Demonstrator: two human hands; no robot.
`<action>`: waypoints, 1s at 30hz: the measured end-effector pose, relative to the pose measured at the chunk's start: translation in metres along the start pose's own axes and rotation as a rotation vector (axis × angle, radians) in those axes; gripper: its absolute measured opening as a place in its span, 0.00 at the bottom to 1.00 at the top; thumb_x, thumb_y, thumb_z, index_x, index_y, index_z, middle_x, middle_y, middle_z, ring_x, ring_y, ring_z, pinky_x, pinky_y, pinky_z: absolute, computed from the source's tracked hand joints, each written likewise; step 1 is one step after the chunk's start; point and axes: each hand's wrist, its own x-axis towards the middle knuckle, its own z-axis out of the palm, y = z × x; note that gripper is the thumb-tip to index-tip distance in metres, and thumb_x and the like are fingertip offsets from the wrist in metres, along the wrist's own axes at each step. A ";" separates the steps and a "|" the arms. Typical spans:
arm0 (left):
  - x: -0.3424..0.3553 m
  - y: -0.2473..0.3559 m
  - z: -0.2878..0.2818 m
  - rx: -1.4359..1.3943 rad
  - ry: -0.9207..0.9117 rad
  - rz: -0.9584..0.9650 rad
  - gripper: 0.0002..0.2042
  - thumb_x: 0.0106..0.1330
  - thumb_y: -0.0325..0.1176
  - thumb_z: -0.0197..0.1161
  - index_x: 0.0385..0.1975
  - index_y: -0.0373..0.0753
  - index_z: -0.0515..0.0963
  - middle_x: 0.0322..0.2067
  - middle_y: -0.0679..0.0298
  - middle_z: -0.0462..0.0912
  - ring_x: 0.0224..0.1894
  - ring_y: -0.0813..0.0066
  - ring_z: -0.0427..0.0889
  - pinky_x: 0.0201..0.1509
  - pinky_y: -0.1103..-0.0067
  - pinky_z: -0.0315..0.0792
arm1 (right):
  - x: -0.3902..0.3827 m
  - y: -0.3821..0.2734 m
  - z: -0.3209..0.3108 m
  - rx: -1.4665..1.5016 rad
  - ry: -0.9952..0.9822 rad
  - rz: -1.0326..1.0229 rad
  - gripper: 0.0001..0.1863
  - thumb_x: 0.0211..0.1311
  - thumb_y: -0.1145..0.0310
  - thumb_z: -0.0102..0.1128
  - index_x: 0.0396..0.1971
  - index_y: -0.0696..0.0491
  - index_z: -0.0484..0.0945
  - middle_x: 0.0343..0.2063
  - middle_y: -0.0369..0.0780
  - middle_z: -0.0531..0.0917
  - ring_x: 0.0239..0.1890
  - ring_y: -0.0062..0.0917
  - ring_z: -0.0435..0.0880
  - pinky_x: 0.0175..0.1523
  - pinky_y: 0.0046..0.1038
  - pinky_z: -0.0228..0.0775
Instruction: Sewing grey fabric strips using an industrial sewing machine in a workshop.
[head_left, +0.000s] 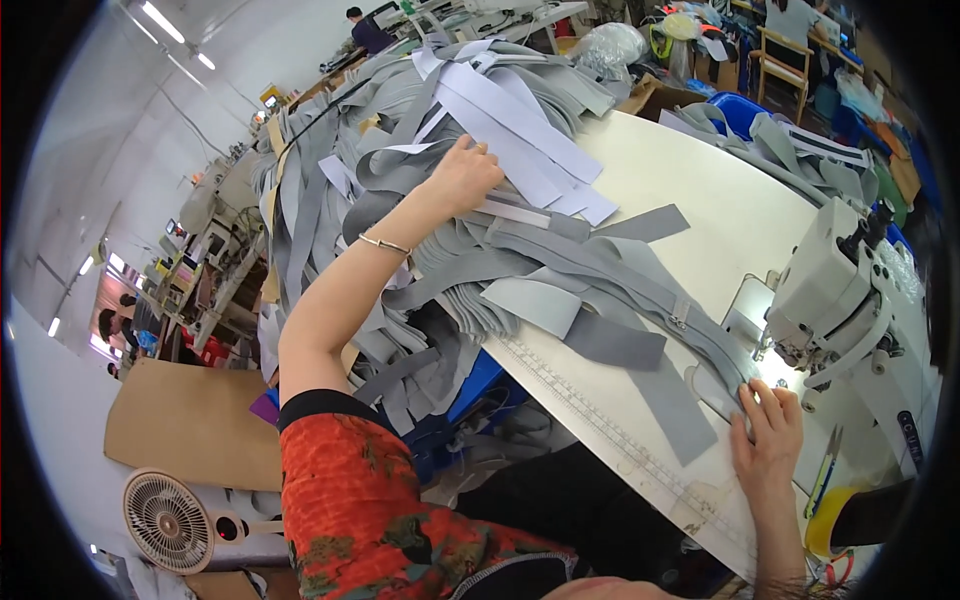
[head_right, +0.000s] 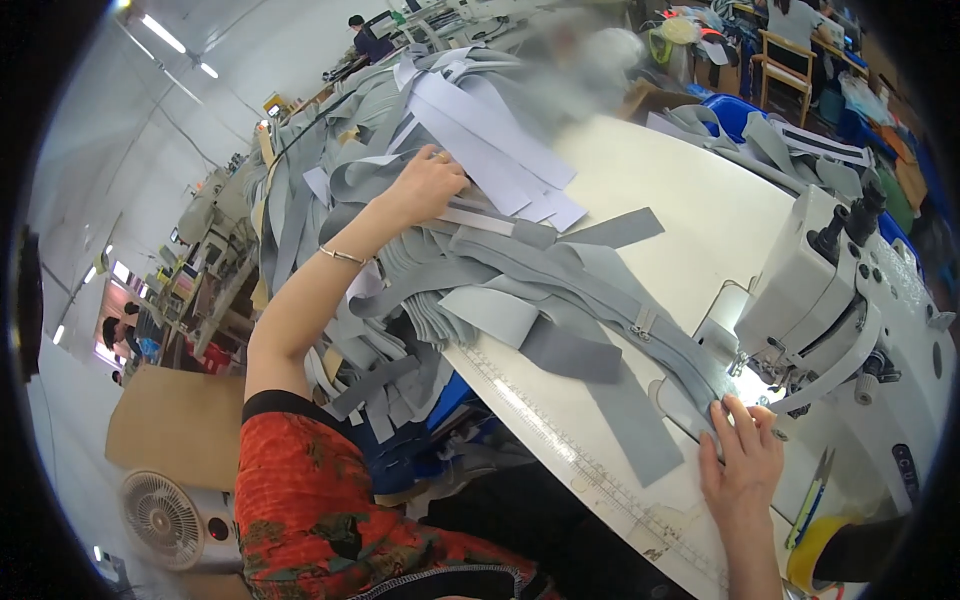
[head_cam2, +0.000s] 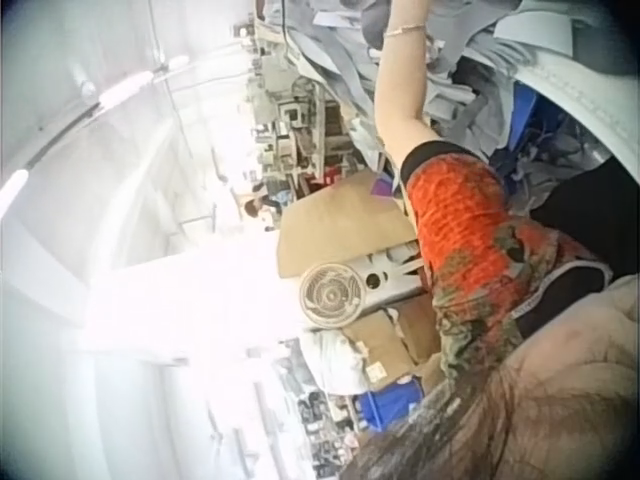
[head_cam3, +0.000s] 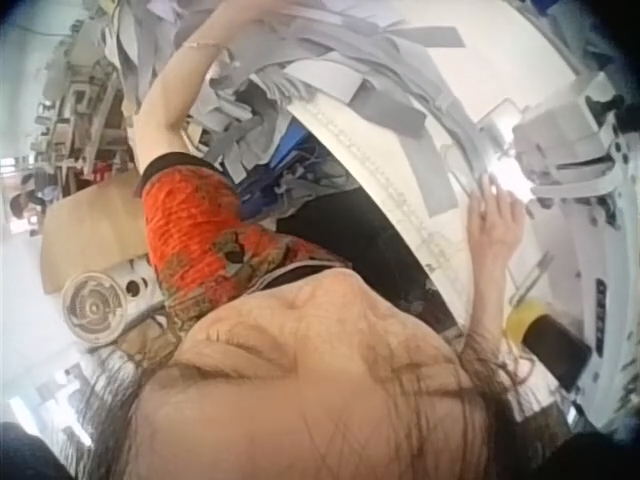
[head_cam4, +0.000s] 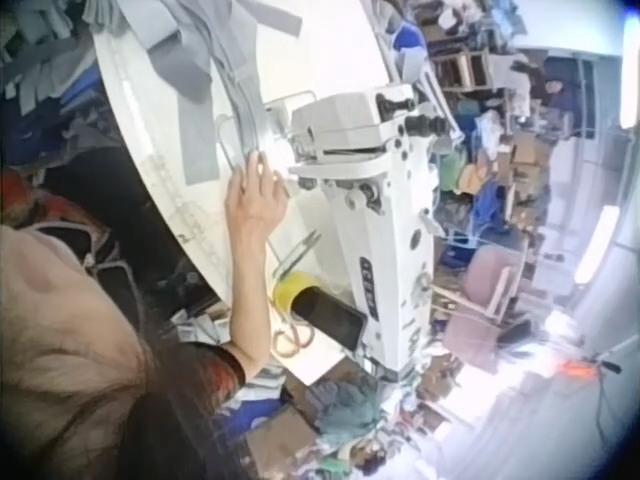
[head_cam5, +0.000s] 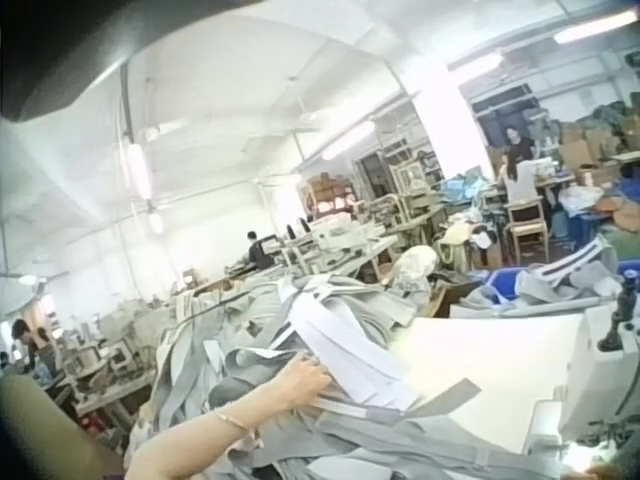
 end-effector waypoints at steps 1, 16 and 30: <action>0.002 -0.003 -0.006 -0.001 0.000 0.005 0.13 0.47 0.26 0.61 0.34 0.45 0.84 0.37 0.66 0.83 0.50 0.66 0.77 0.61 0.67 0.64 | -0.001 0.001 0.000 -0.001 -0.001 0.005 0.21 0.47 0.72 0.66 0.46 0.55 0.80 0.49 0.39 0.79 0.49 0.36 0.74 0.46 0.34 0.67; 0.019 0.109 -0.084 -0.654 1.091 0.176 0.17 0.47 0.15 0.61 0.36 0.41 0.82 0.38 0.61 0.83 0.35 0.67 0.83 0.35 0.76 0.77 | -0.001 0.006 0.002 0.006 0.048 0.018 0.19 0.48 0.71 0.67 0.44 0.53 0.81 0.48 0.36 0.80 0.46 0.35 0.76 0.49 0.34 0.69; 0.034 0.168 -0.102 -0.105 0.874 0.926 0.15 0.59 0.31 0.59 0.47 0.45 0.77 0.47 0.63 0.80 0.51 0.69 0.77 0.61 0.64 0.71 | -0.003 0.005 0.002 -0.001 -0.002 0.065 0.17 0.54 0.68 0.65 0.45 0.53 0.81 0.49 0.36 0.80 0.45 0.33 0.79 0.52 0.36 0.67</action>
